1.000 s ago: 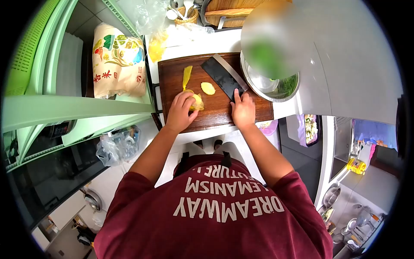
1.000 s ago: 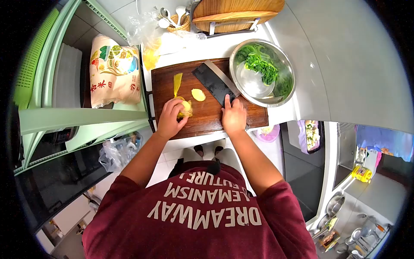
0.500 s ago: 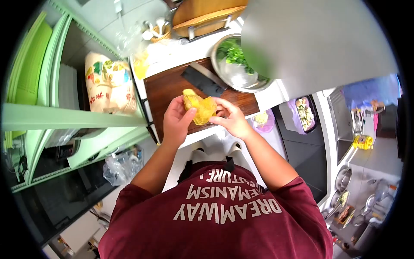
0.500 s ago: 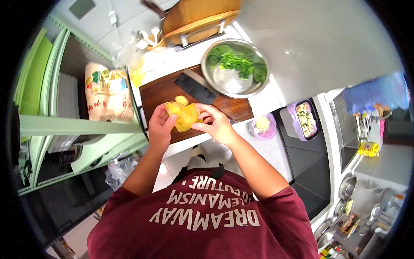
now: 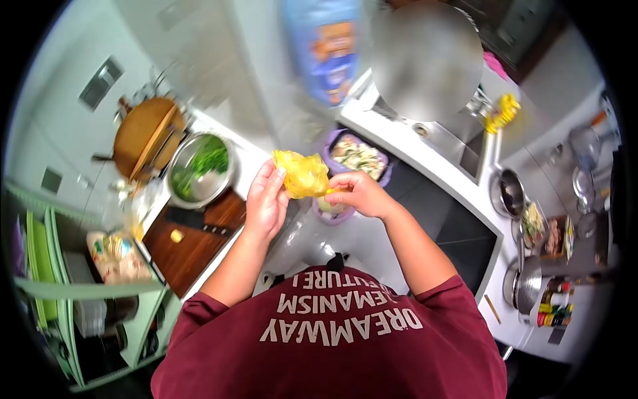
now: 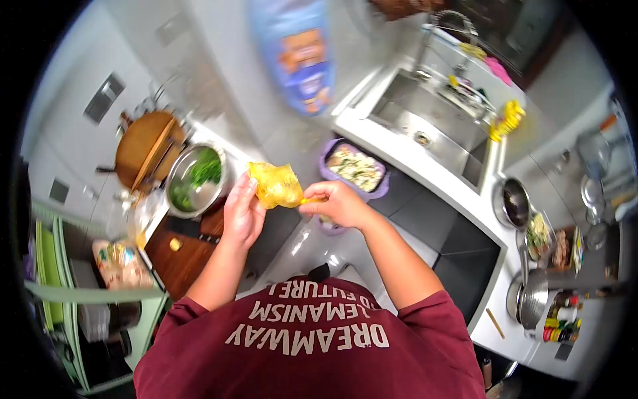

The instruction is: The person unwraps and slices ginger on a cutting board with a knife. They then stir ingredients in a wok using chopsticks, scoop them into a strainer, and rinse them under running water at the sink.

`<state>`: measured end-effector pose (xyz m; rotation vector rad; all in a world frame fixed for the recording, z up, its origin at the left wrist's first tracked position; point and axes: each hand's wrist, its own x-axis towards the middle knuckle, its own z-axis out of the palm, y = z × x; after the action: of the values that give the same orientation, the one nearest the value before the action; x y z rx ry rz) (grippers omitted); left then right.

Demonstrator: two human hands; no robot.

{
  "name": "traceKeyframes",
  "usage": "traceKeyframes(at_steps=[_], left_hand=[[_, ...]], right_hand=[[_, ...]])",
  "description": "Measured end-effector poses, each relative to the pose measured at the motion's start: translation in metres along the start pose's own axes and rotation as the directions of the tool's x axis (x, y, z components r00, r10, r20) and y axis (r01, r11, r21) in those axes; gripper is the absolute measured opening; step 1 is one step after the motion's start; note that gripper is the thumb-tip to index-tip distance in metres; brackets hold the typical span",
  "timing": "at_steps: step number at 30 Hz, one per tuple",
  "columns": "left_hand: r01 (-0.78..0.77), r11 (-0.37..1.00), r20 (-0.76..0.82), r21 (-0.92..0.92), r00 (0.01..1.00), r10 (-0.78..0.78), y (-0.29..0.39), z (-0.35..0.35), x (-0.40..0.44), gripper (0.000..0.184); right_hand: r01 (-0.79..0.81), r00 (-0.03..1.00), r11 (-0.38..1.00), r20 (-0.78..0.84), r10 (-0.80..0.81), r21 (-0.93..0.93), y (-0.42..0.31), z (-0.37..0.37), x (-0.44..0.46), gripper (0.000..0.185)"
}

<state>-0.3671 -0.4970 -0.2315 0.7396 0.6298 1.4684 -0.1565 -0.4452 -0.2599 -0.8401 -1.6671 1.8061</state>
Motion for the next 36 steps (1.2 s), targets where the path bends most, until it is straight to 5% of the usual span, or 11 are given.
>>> traceKeyframes(at_steps=[2,7,12,19,22,24,27,32,36], left_hand=[[0.043,0.998,0.052,-0.054,0.998,-0.040,-0.028,0.042,0.030,0.033],[0.134,0.990,0.254,-0.033,0.960,-0.121,-0.097,0.121,0.107,0.031],[0.160,0.987,0.490,0.014,0.860,-0.147,-0.129,0.187,0.172,0.042],[0.028,0.977,0.657,0.211,0.736,-0.163,-0.129,0.265,0.283,0.050],[-0.120,0.979,0.621,0.167,0.784,-0.010,-0.130,0.291,0.337,0.049],[-0.187,0.956,0.440,0.228,0.895,0.070,-0.126,0.305,0.361,0.047],[-0.205,0.939,0.181,0.277,0.971,0.158,-0.144,0.304,0.400,0.038],[-0.144,0.952,0.230,0.270,0.970,0.081,-0.196,0.288,0.437,0.027],[-0.120,0.926,0.219,0.359,0.975,0.041,-0.227,0.268,0.455,0.024]], right_hand=[[0.016,0.986,1.000,-0.166,-0.014,0.008,-0.014,-0.044,-0.026,0.013],[-0.057,0.939,0.998,-0.341,0.046,-0.023,-0.031,-0.142,-0.078,0.024],[0.237,0.969,0.783,-0.192,-0.152,0.575,-0.061,-0.200,-0.117,0.055],[0.440,0.740,0.886,-0.618,-0.267,0.144,-0.111,-0.288,-0.077,0.037],[0.444,0.696,0.896,-0.631,-0.343,0.003,-0.153,-0.336,-0.049,0.033],[0.444,0.630,0.892,-0.678,-0.379,-0.086,-0.185,-0.366,-0.022,0.028],[0.275,0.519,0.892,-0.725,-0.452,-0.359,-0.221,-0.421,0.026,0.027],[0.031,0.173,0.756,-0.741,-0.648,-0.654,-0.253,-0.510,0.106,0.033],[-0.170,0.085,0.499,-0.517,-0.852,-0.850,-0.275,-0.528,0.158,0.033]])
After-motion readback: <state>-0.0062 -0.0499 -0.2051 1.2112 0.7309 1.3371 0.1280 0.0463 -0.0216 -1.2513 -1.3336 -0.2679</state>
